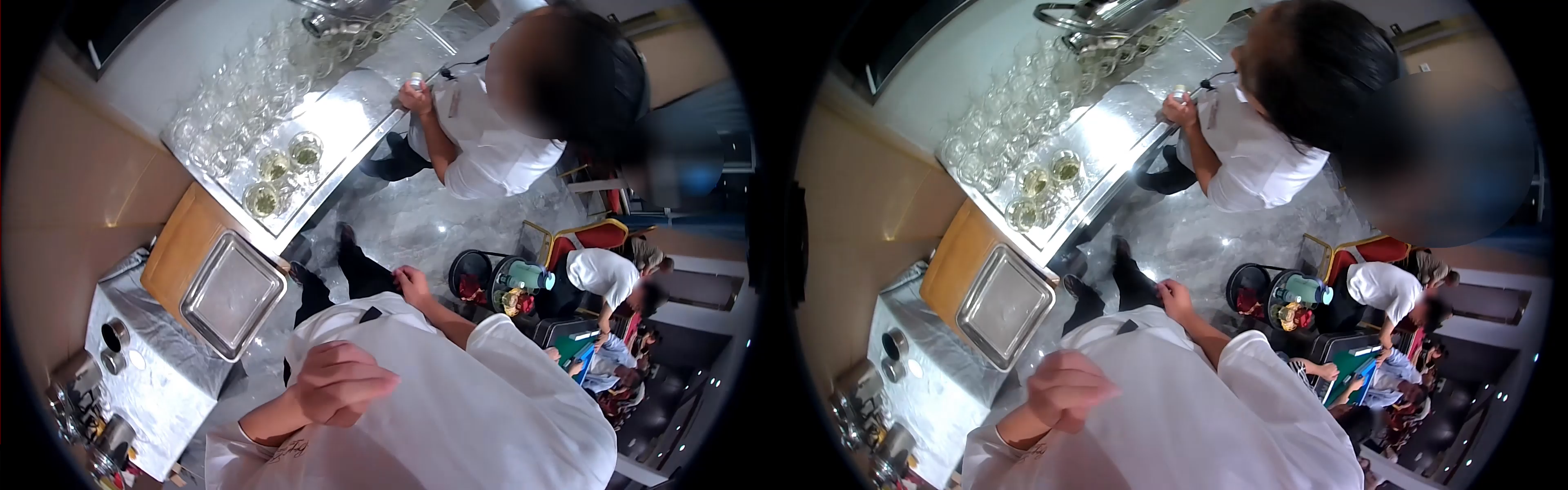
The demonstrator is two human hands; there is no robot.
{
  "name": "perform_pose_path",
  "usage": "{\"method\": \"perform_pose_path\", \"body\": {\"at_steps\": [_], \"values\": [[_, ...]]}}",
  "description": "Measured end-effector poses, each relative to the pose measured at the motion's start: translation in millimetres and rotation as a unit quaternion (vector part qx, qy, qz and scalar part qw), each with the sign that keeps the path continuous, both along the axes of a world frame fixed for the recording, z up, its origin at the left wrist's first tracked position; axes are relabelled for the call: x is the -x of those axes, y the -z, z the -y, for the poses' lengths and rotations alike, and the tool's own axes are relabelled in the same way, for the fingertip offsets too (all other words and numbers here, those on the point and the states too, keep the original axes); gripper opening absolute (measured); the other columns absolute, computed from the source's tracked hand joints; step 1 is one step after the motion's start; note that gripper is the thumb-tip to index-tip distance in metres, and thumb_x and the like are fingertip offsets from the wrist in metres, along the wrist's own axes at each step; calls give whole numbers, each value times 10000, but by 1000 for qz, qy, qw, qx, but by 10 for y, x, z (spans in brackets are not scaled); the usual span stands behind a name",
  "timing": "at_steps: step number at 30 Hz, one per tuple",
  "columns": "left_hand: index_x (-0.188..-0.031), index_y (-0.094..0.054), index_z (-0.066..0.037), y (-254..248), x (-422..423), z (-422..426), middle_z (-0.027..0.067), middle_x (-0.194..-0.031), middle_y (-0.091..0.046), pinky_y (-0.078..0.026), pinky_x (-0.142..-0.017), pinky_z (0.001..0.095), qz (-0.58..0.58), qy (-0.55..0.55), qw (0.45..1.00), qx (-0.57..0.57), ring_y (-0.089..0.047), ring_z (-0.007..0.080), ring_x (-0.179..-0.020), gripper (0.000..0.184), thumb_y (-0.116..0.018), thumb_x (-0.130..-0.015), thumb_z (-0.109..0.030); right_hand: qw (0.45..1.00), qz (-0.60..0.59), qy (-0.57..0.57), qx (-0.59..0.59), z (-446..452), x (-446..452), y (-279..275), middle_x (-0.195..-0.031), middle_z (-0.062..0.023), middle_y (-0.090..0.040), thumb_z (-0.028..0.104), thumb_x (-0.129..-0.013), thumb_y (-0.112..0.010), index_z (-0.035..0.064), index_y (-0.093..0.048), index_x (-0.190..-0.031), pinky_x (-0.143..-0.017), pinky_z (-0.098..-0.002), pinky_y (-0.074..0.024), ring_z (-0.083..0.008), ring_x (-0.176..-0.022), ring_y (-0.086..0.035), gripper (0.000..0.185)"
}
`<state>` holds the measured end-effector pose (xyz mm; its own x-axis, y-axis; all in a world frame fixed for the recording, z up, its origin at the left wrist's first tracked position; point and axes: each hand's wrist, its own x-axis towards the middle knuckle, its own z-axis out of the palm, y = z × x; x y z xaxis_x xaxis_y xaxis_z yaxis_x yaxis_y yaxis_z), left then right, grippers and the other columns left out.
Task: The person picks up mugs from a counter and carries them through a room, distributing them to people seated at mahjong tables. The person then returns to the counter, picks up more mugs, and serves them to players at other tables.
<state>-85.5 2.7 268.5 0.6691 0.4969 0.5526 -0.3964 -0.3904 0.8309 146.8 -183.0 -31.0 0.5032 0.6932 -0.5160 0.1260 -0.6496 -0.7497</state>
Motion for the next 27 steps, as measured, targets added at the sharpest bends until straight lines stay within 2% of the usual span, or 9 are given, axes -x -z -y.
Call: {"method": "perform_pose_path", "body": {"at_steps": [5,9,12,15,17,19,21,26,27], "values": [[-868,-583,-48,21,-389,208,55,-719,-590,-436,-496,311,-5,132,991,-2,-549,220,-591,203,-600,-675,10,994,-36,93,-33,491,-171,22,-658,-47,-574,185,-900,-450,2,-613,-860,-524,-234,-443,-110,-548,-529,248],[-772,-531,-48,-70,-957,492,46,-615,-506,-383,-479,335,-26,222,975,10,-499,246,-556,118,-597,-689,3,965,-67,242,-68,867,-608,265,-654,-41,-571,220,-904,-436,26,-622,-841,-492,-232,-430,-99,-544,-526,276],[-613,-442,-37,-88,-1605,823,64,-565,-423,-354,-492,349,-116,351,929,-18,-438,243,-530,191,-563,-757,-68,939,-48,324,-106,1035,-1038,125,-653,-37,-574,213,-901,-428,40,-622,-850,-472,-226,-416,-93,-531,-524,265],[-636,-456,-6,132,-2339,1275,107,-587,-477,-374,-515,355,-214,435,874,-24,-480,266,-558,226,-561,-794,-130,895,-53,411,-163,1204,-1433,90,-669,-33,-579,198,-892,-435,44,-612,-867,-463,-222,-408,-93,-520,-521,236],[-663,-527,-18,261,-2970,1488,79,-583,-529,-396,-541,300,-330,512,793,35,-512,179,-552,212,-532,-832,-146,864,-63,461,-193,1230,-1725,139,-683,-32,-583,190,-886,-442,46,-606,-880,-456,-220,-404,-93,-512,-519,218],[-692,-554,-22,500,-3562,1846,21,-627,-549,-420,-605,247,-375,485,784,98,-514,101,-601,245,-479,-880,-160,849,-85,481,-200,1208,-1918,216,-709,-64,-601,90,-860,-414,36,-613,-903,-489,-256,-440,-131,-552,-559,210],[-756,-560,-19,711,-4261,2165,17,-670,-551,-421,-621,234,-331,511,789,82,-517,99,-619,228,-454,-899,-162,823,-79,493,-270,1195,-2302,220,-723,-63,-601,105,-861,-426,38,-605,-918,-524,-261,-446,-140,-581,-562,199],[-830,-519,-42,798,-5543,2618,8,-666,-552,-425,-537,195,-289,453,786,305,-515,71,-588,159,-430,-906,-151,741,-84,469,-473,1312,-2813,229,-776,-62,-599,168,-866,-476,46,-577,-978,-666,-283,-468,-175,-697,-573,194],[-830,-519,-42,870,-5816,2627,8,-666,-552,-425,-537,195,-280,459,787,304,-515,71,-588,159,-430,-906,-151,794,96,453,-393,1294,-2971,-73,-773,-63,-610,182,-863,-488,26,-589,-933,-600,-276,-463,-163,-655,-581,199]]}}
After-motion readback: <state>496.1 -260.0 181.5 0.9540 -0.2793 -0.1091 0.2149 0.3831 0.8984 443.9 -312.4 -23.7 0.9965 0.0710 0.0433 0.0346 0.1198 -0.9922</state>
